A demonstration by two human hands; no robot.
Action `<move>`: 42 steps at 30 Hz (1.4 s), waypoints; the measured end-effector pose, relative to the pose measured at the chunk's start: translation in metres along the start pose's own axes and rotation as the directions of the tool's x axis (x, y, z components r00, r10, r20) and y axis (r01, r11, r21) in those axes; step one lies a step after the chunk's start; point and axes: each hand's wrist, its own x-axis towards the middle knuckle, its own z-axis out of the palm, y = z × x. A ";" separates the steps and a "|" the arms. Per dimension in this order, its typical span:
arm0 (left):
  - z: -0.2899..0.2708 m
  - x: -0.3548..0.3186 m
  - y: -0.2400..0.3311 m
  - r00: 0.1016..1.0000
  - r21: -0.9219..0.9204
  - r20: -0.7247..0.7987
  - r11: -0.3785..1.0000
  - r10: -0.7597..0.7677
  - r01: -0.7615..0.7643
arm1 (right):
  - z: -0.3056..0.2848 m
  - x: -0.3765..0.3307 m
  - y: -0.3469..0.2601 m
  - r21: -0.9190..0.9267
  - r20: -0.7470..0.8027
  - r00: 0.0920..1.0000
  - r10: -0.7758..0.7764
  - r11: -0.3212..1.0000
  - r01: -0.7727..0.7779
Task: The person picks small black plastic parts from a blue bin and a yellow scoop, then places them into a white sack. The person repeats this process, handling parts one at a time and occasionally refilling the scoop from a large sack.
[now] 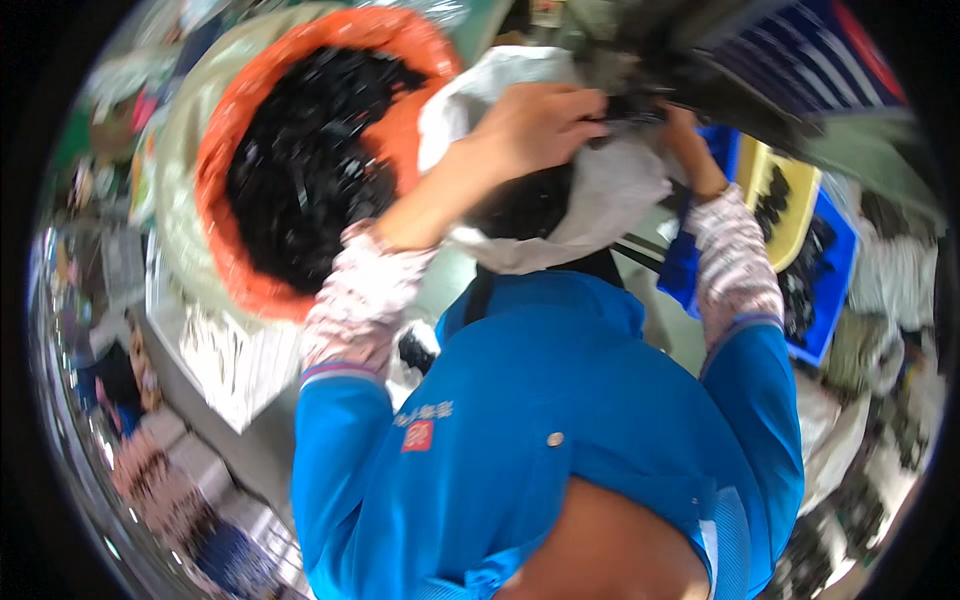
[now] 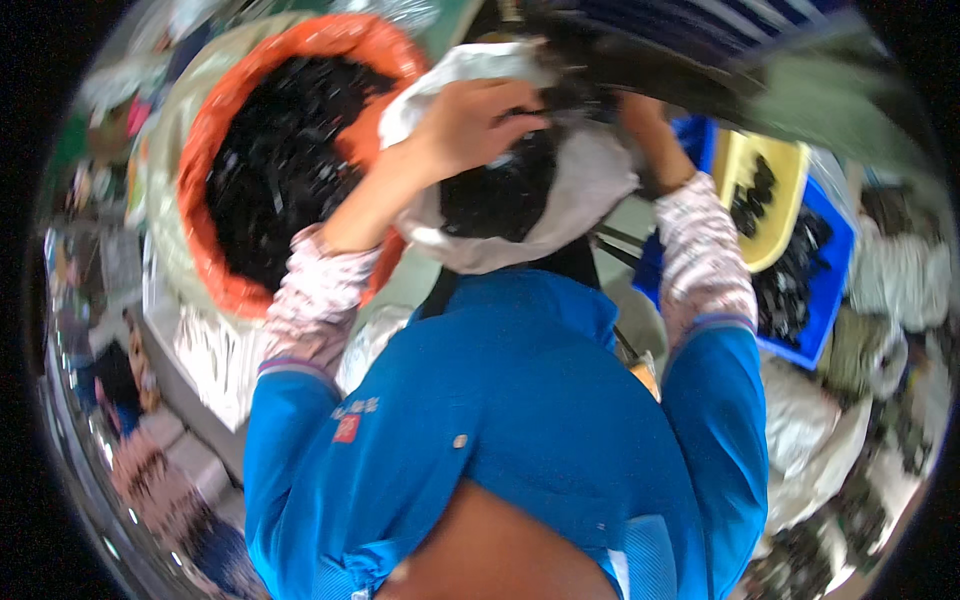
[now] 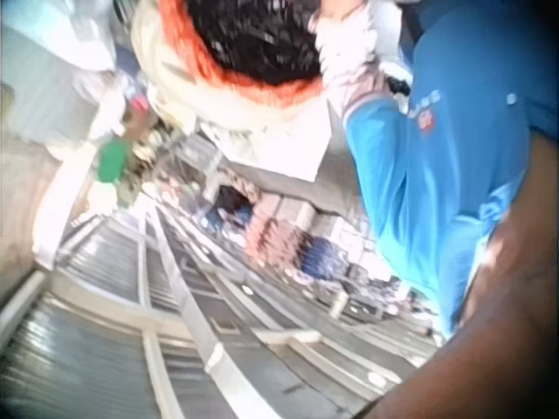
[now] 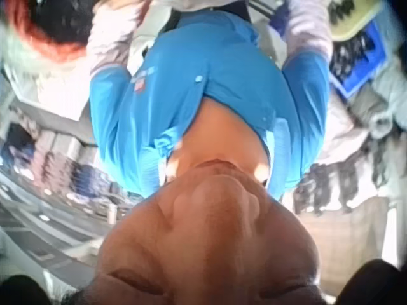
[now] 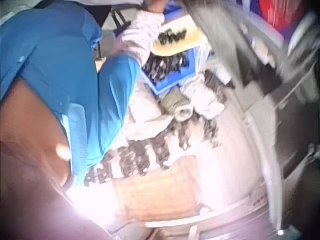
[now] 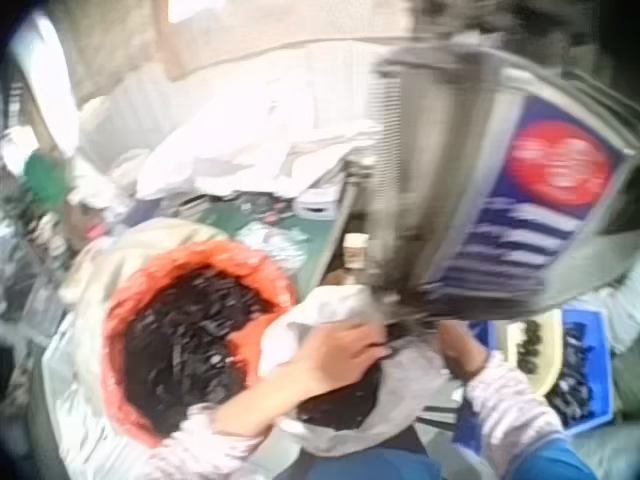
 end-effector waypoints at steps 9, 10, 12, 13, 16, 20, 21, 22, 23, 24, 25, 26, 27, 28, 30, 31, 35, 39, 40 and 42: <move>-0.023 -0.074 0.008 0.927 0.153 -0.340 0.964 -0.157 0.219 | -0.007 0.008 0.005 0.653 0.259 0.882 0.393 0.602 -0.460; -0.038 -0.101 0.002 0.876 0.211 -0.354 0.885 -0.327 0.415 | -0.032 0.014 -0.011 0.798 0.414 0.787 0.457 0.232 -0.556; -0.071 -0.154 -0.010 0.663 0.356 -0.410 0.560 -0.626 0.748 | -0.063 0.009 -0.027 0.884 0.400 0.793 0.460 0.035 -0.466; -0.089 -0.173 -0.016 0.597 0.413 -0.425 0.441 -0.680 0.797 | -0.075 0.005 -0.029 0.903 0.388 0.797 0.463 -0.018 -0.430; -0.124 -0.236 -0.038 0.485 0.691 -0.296 0.166 -0.823 0.703 | -0.057 0.009 -0.009 0.439 0.328 0.862 0.386 0.746 -0.501; -0.145 -0.241 -0.037 0.495 0.504 -0.461 0.242 -0.737 0.829 | -0.032 0.008 -0.008 0.602 0.018 0.970 0.242 0.772 -0.204; -0.153 -0.249 -0.046 0.490 0.342 -0.525 0.355 -0.695 0.870 | -0.042 0.008 -0.013 0.769 0.228 0.905 0.360 0.504 -0.395; -0.161 -0.250 -0.042 0.479 0.215 -0.600 0.447 -0.641 0.868 | -0.079 0.012 -0.033 0.899 0.360 0.853 0.377 0.106 -0.426; -0.172 -0.247 -0.036 0.455 0.091 -0.667 0.541 -0.591 0.836 | -0.111 0.010 -0.045 0.866 0.487 0.803 0.343 -0.313 -0.391; -0.182 -0.250 -0.034 0.369 -0.118 -0.725 0.633 -0.581 0.765 | -0.128 0.006 -0.047 0.853 0.499 0.812 0.303 -0.338 -0.398; -0.191 -0.247 -0.024 0.267 -0.305 -0.767 0.698 -0.583 0.648 | -0.141 0.003 -0.049 0.836 0.511 0.821 0.253 -0.369 -0.406; -0.198 -0.241 -0.013 0.225 -0.400 -0.797 0.770 -0.560 0.497 | -0.148 0.001 -0.050 0.817 0.521 0.830 0.200 -0.399 -0.416; -0.204 -0.236 -0.008 0.129 -0.564 -0.768 0.758 -0.627 0.326 | -0.151 0.002 -0.051 0.810 0.524 0.834 0.171 -0.401 -0.427; -0.201 -0.230 0.000 0.141 -0.632 -0.729 0.738 -0.670 0.237 | -0.154 0.002 -0.053 0.808 0.522 0.840 0.147 -0.400 -0.432; -0.177 -0.212 0.004 0.188 -0.784 -0.584 0.609 -0.790 0.120 | -0.157 0.001 -0.056 0.797 0.536 0.833 0.137 -0.407 -0.447; -0.159 -0.200 0.010 0.206 -0.851 -0.485 0.513 -0.850 0.111 | -0.156 0.002 -0.056 0.781 0.551 0.825 0.127 -0.426 -0.456; -0.050 -0.138 0.037 0.193 -0.965 -0.242 0.258 -0.951 0.057 | -0.146 0.006 -0.058 0.755 0.547 0.832 0.088 -0.480 -0.446; 0.008 -0.116 0.052 0.299 -0.999 0.036 -0.042 -0.954 -0.011 | -0.156 0.003 -0.080 0.955 0.153 0.933 0.326 0.196 -0.225; 0.018 -0.112 0.054 0.299 -0.995 0.057 -0.079 -0.952 -0.060 | -0.154 0.001 -0.083 0.931 0.073 0.947 0.312 0.320 -0.177; 0.028 -0.102 0.062 0.309 -0.987 0.133 -0.154 -0.942 -0.045 | -0.141 -0.001 -0.083 0.853 -0.158 0.950 0.269 0.521 -0.006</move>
